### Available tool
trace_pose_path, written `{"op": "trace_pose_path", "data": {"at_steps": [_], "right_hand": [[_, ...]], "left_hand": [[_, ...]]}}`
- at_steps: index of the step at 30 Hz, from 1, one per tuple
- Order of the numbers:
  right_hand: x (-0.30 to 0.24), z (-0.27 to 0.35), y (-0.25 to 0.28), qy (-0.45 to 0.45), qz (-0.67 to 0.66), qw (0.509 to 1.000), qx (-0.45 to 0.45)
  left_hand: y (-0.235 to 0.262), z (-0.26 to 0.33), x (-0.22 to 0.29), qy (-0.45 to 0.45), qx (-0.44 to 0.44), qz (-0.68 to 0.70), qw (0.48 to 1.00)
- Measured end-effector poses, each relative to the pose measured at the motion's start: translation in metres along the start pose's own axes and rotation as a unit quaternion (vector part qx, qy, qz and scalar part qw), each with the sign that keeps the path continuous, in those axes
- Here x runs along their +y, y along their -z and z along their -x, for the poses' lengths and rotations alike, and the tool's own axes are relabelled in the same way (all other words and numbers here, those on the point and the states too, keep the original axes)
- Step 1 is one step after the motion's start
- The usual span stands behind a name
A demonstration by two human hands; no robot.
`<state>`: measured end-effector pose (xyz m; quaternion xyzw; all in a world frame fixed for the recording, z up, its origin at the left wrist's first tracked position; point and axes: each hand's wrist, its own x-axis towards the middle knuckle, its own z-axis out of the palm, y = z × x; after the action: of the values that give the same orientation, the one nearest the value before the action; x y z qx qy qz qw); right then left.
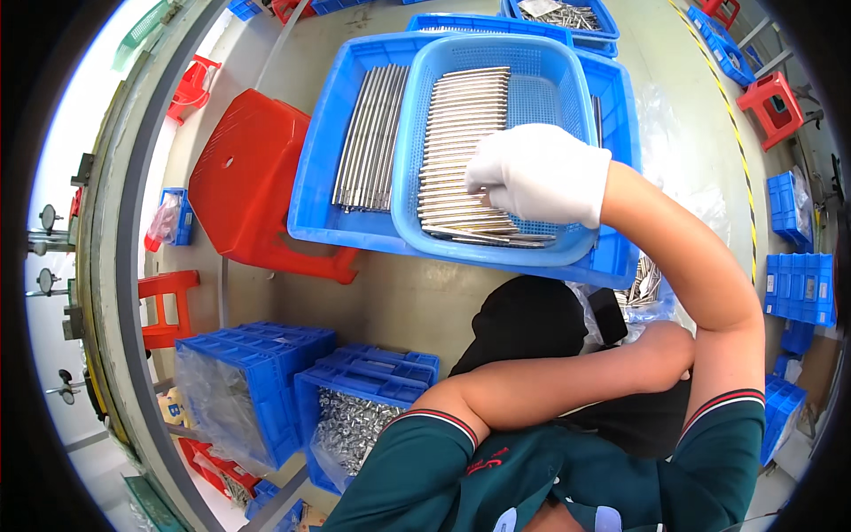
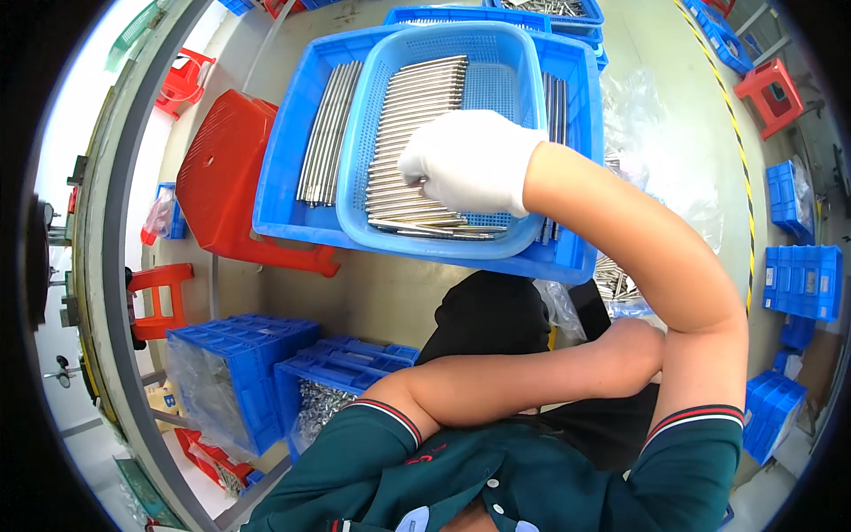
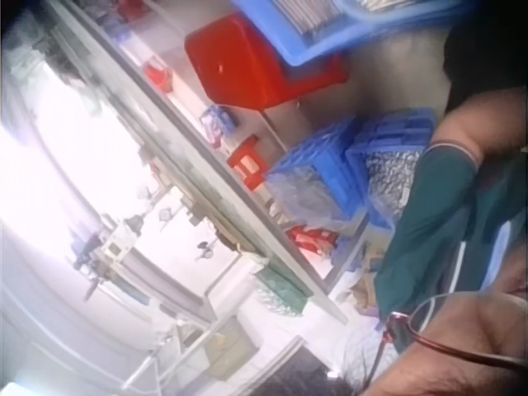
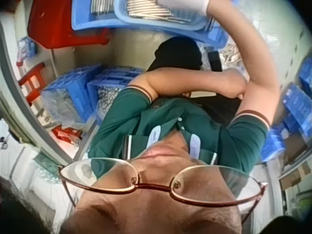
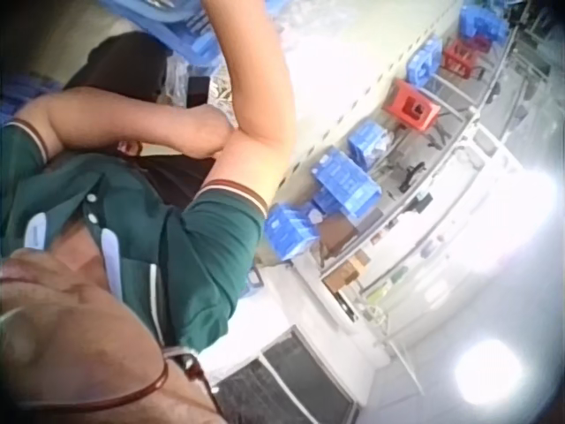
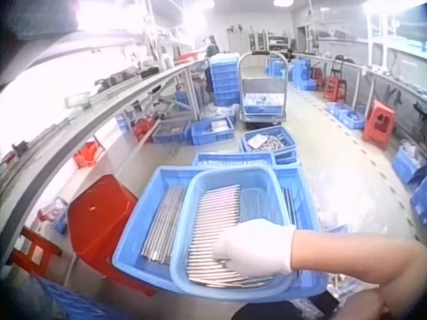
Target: The person sits on a red stool in a factory setting, wearing white gloves. They repeatedly pick up small bundles of metal rods from a plastic bag, inspect them, and place them into a blue plastic crate. The person handles the rods one by one or in small groups, organizing them into the crate.
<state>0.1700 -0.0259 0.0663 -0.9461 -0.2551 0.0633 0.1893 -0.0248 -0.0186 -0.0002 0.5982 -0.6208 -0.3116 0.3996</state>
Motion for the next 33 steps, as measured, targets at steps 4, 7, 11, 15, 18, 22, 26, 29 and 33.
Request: {"op": "trace_pose_path", "data": {"at_steps": [4,7,11,15,18,22,26,29,33], "right_hand": [[-0.014,-0.005,-0.010,0.075,-0.016,0.997,0.007],[-0.018,-0.010,-0.023,0.105,-0.044,0.993,0.010],[-0.007,-0.015,-0.029,0.122,-0.071,0.990,0.014],[-0.005,-0.019,-0.025,0.113,-0.073,0.991,-0.009],[-0.008,-0.017,-0.022,0.121,-0.078,0.989,-0.018],[-0.009,-0.020,-0.021,0.122,-0.058,0.990,-0.035],[-0.008,-0.025,-0.025,0.120,-0.087,0.988,-0.039],[-0.013,-0.027,-0.020,0.100,-0.066,0.991,-0.063],[-0.012,-0.023,-0.026,0.078,-0.095,0.992,-0.035]], "left_hand": [[-0.001,0.001,-0.004,-0.041,0.053,0.040,0.997],[-0.002,-0.002,-0.002,-0.035,0.053,0.040,0.997],[-0.003,0.001,-0.005,-0.047,0.084,0.049,0.994],[0.000,0.002,-0.004,-0.044,0.066,0.051,0.996],[0.002,0.004,-0.003,-0.042,0.057,0.050,0.996],[0.014,0.006,0.001,-0.033,0.026,0.048,0.998],[0.003,0.006,0.002,-0.016,0.096,0.015,0.995],[0.020,0.004,0.002,0.024,-0.031,0.069,0.997],[0.026,0.005,0.005,0.029,-0.054,0.080,0.995]]}}
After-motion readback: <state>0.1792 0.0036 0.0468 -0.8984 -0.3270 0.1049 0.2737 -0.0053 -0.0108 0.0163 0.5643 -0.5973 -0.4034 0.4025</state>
